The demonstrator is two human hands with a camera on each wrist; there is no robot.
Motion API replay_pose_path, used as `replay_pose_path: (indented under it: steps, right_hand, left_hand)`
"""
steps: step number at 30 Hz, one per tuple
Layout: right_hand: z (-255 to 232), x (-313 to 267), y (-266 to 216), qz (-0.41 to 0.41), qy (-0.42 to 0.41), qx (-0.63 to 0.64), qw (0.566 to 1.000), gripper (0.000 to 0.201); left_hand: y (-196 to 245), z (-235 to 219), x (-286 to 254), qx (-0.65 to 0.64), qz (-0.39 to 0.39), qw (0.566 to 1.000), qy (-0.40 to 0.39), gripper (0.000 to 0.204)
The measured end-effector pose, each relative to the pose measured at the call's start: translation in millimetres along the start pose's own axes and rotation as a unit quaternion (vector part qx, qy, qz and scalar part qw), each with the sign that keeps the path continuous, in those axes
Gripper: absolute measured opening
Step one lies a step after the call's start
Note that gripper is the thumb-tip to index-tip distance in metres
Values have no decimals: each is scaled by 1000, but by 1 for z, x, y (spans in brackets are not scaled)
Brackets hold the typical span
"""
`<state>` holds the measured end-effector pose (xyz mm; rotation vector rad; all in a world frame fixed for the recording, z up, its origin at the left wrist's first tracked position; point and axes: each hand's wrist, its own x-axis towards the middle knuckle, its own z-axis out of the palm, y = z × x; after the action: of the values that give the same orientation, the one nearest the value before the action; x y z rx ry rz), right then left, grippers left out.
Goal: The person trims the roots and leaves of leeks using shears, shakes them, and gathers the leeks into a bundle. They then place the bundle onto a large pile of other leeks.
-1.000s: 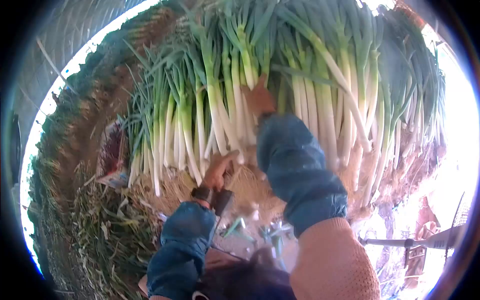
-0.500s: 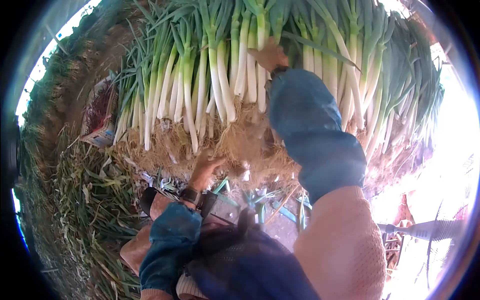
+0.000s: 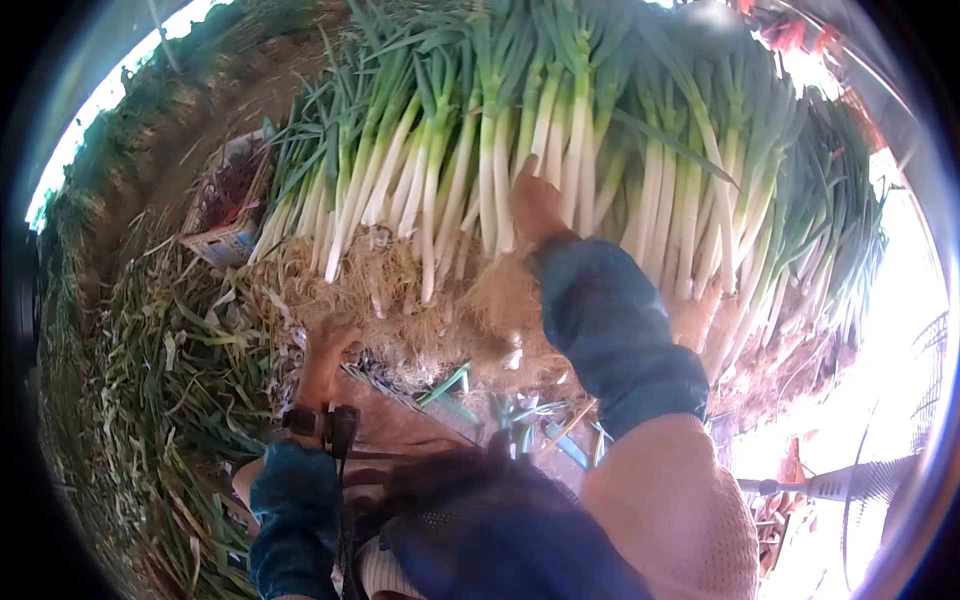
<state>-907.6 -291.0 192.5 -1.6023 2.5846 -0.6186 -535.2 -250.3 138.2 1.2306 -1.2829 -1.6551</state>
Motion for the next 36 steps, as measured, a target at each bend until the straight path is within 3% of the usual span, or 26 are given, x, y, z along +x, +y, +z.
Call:
replay_pose_path:
  steps: [2, 4, 6, 8, 10, 11, 12, 15, 16, 17, 19, 20, 23, 26, 29, 33, 36]
  right_hand:
    - [-2, -14, -2, -29, -6, -16, 999, 65]
    - [-11, -29, -8, -24, -19, -29, 999, 65]
    - [-7, -47, -6, -41, -19, -27, 999, 63]
    - [0, -65, 2, -78, -19, -2, 997, 60]
    - [1, -64, 10, -78, -68, -10, 995, 59]
    - [-1, -61, 9, -79, -91, -13, 993, 58]
    - [-3, -54, 6, -123, -35, -7, 992, 60]
    - [-42, 2, 10, -214, 162, -47, 962, 62]
    - [-55, 24, 9, -229, 213, -87, 946, 62]
    - [-67, 47, 9, -246, 261, -124, 925, 61]
    - [-88, 89, 10, -228, 278, -168, 918, 64]
    - [-98, 110, 10, -220, 286, -188, 913, 65]
    - [-114, 168, 18, -252, 330, -216, 883, 66]
    - [-118, 209, 27, -234, 271, -247, 900, 68]
    - [-82, 255, 63, -192, 219, -230, 928, 66]
    - [-37, 295, 91, -162, 149, -247, 944, 65]
    - [-27, 326, 97, -146, 117, -253, 949, 61]
  left_hand:
    - [-39, -18, 8, 55, 83, 995, 0, 16]
    - [-48, -18, 8, 42, 87, 995, -17, 19]
    - [-33, -4, -2, -39, 7, 998, -46, 30]
    - [-45, 3, 16, 132, 121, 982, -63, 26]
    - [-54, 8, 28, 194, 180, 963, -40, 29]
    - [-39, 18, 24, 171, 186, 968, -9, 33]
    - [-27, 24, 28, 149, 195, 969, 19, 38]
    - [-17, 30, 71, 87, 130, 988, -16, 49]
    - [-4, 38, 75, 94, 220, 971, -24, 54]
    - [4, 47, 86, 160, 248, 955, -21, 56]
    - [26, 63, 102, 292, 295, 910, -2, 60]
    - [44, 74, 106, 387, 317, 866, 4, 65]
    - [73, 127, 139, 373, 388, 843, -12, 70]
    - [116, 183, 173, 422, 414, 807, -12, 78]
    - [141, 234, 224, 422, 429, 799, -8, 84]
    - [105, 281, 296, 474, 336, 814, -22, 99]
    - [77, 292, 327, 493, 343, 799, -33, 98]
